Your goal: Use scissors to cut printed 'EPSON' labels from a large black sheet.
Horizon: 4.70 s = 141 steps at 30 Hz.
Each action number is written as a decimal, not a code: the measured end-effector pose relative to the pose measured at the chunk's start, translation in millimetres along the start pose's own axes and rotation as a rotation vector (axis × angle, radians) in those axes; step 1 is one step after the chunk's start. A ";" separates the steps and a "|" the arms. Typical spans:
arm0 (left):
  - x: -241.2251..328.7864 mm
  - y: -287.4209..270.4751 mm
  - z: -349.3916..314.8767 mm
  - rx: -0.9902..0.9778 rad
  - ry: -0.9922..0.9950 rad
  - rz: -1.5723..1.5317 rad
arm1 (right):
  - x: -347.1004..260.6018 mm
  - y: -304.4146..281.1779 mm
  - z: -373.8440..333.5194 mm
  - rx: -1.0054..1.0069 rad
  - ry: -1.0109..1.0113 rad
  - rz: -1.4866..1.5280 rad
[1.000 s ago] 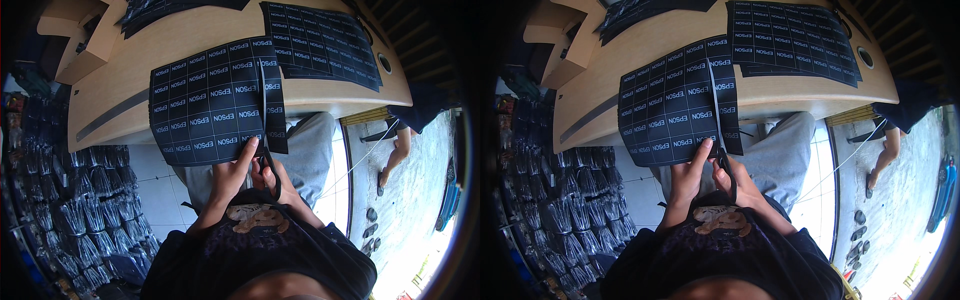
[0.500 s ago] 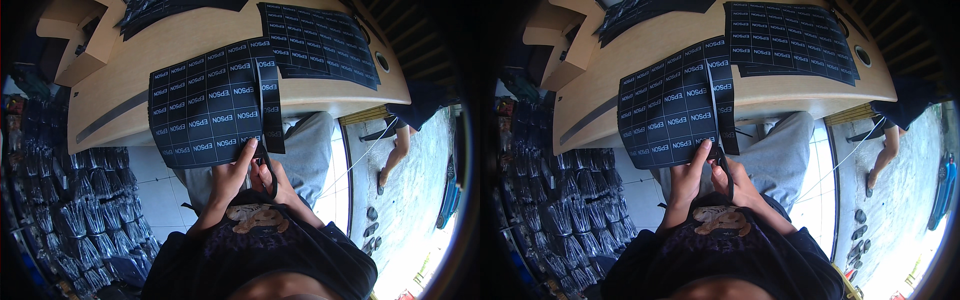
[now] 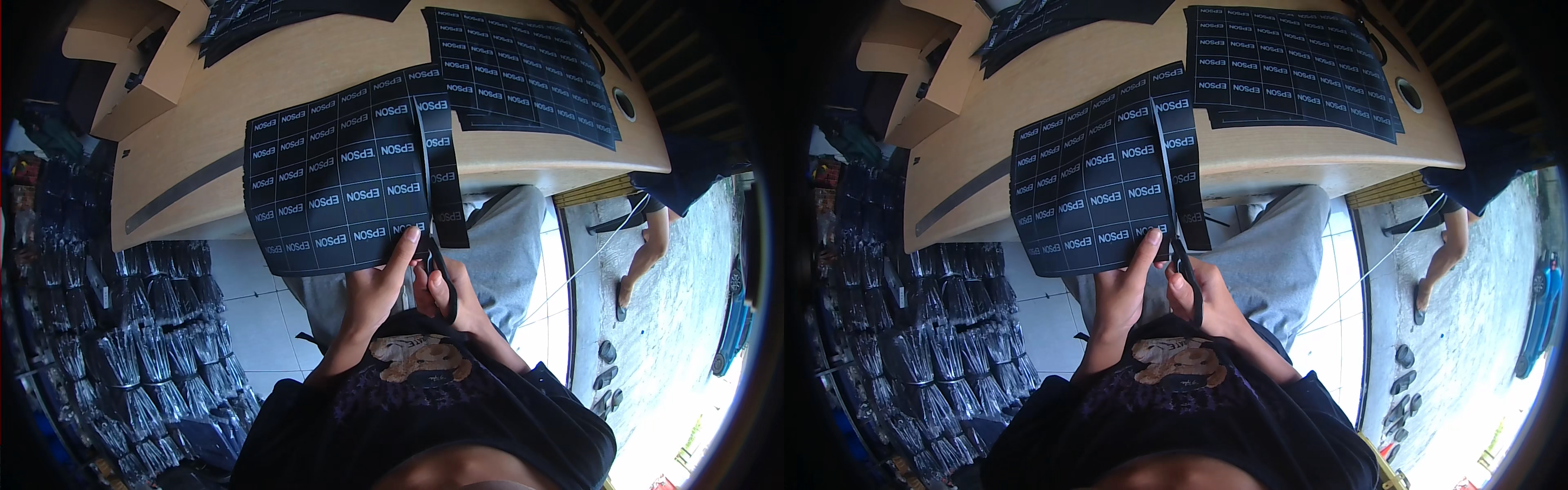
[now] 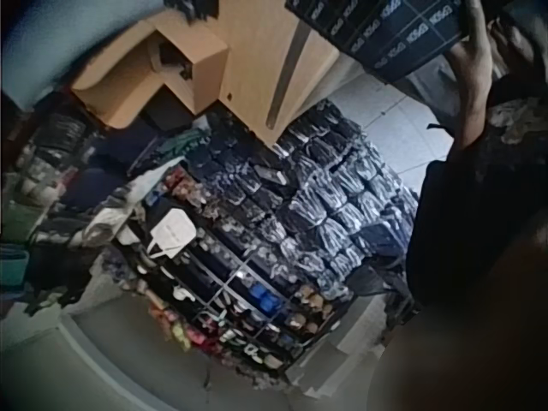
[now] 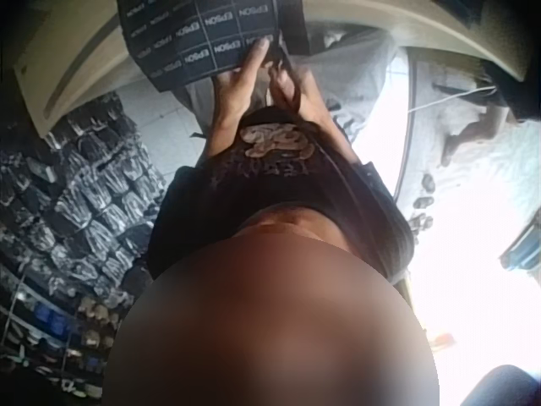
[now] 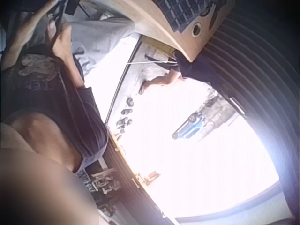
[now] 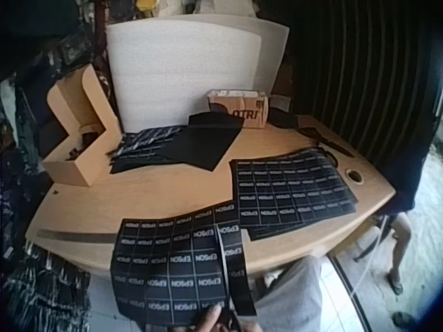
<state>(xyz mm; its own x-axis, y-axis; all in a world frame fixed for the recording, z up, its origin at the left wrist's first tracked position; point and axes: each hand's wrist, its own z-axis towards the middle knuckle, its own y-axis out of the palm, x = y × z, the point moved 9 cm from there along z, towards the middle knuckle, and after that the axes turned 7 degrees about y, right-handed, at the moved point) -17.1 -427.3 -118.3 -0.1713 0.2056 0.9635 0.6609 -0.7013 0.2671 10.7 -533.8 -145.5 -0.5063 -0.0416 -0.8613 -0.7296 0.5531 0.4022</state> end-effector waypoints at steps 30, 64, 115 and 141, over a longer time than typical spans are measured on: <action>11.6 10.9 -9.3 -0.099 0.062 0.030 | -12.4 -7.7 10.2 0.132 -0.100 -0.106; 16.0 5.9 -20.8 -0.168 0.140 0.179 | -23.1 -11.5 10.9 0.122 -0.116 -0.141; 82.2 59.3 146.8 -0.837 0.227 0.513 | -21.6 -37.9 14.4 -0.027 -0.065 -0.233; 94.2 69.7 135.5 -0.921 0.281 0.536 | -39.0 -41.9 4.3 -0.011 -0.160 -0.308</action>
<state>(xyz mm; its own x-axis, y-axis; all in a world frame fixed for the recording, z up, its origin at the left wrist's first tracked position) 111.8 -364.3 -11.1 -0.2620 -0.3582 0.8961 -0.0786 -0.9175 -0.3898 63.0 -551.8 -130.2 -0.1838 -0.0737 -0.9802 -0.8424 0.5257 0.1184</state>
